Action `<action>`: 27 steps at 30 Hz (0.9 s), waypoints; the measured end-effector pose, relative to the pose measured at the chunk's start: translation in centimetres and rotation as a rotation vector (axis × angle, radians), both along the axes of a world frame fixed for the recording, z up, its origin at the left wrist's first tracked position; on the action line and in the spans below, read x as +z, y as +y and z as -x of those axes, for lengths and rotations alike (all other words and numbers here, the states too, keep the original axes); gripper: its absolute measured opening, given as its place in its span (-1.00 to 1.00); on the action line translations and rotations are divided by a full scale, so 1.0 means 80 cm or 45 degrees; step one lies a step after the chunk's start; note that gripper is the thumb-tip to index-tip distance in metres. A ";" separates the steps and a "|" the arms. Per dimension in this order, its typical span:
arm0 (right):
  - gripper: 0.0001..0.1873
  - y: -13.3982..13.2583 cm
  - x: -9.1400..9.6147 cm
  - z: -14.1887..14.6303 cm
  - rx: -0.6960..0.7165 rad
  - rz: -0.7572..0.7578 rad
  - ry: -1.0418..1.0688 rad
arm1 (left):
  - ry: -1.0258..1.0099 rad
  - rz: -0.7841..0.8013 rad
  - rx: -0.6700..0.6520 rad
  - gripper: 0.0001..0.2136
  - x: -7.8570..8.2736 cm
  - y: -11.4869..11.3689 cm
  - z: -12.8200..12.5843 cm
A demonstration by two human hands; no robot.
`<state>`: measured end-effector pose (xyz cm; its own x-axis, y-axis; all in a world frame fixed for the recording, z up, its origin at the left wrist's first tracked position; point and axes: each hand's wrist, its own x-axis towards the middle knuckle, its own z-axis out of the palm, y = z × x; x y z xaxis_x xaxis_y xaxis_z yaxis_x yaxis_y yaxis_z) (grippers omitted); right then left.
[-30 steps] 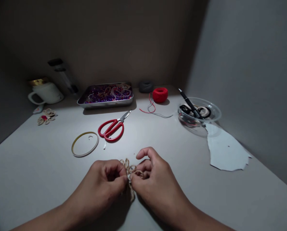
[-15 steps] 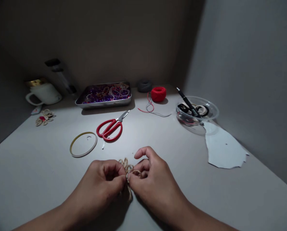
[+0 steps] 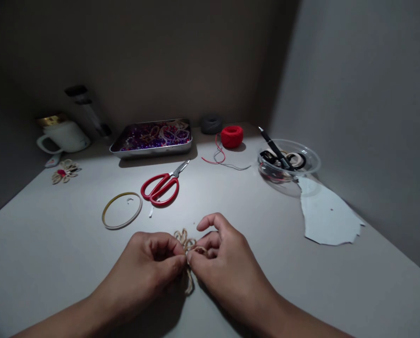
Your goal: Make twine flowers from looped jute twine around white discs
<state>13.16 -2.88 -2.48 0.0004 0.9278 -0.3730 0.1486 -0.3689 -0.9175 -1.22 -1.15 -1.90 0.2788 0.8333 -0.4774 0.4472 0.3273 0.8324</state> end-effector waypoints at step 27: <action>-0.67 -0.003 0.000 0.002 0.009 -0.006 0.019 | 0.019 0.017 -0.010 -0.89 0.008 -0.003 -0.001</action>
<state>12.99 -3.15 -2.47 -0.0116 0.9296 -0.3683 0.1378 -0.3633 -0.9214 -1.12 -1.37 -1.26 0.2781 0.8245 -0.4928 0.4623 0.3348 0.8211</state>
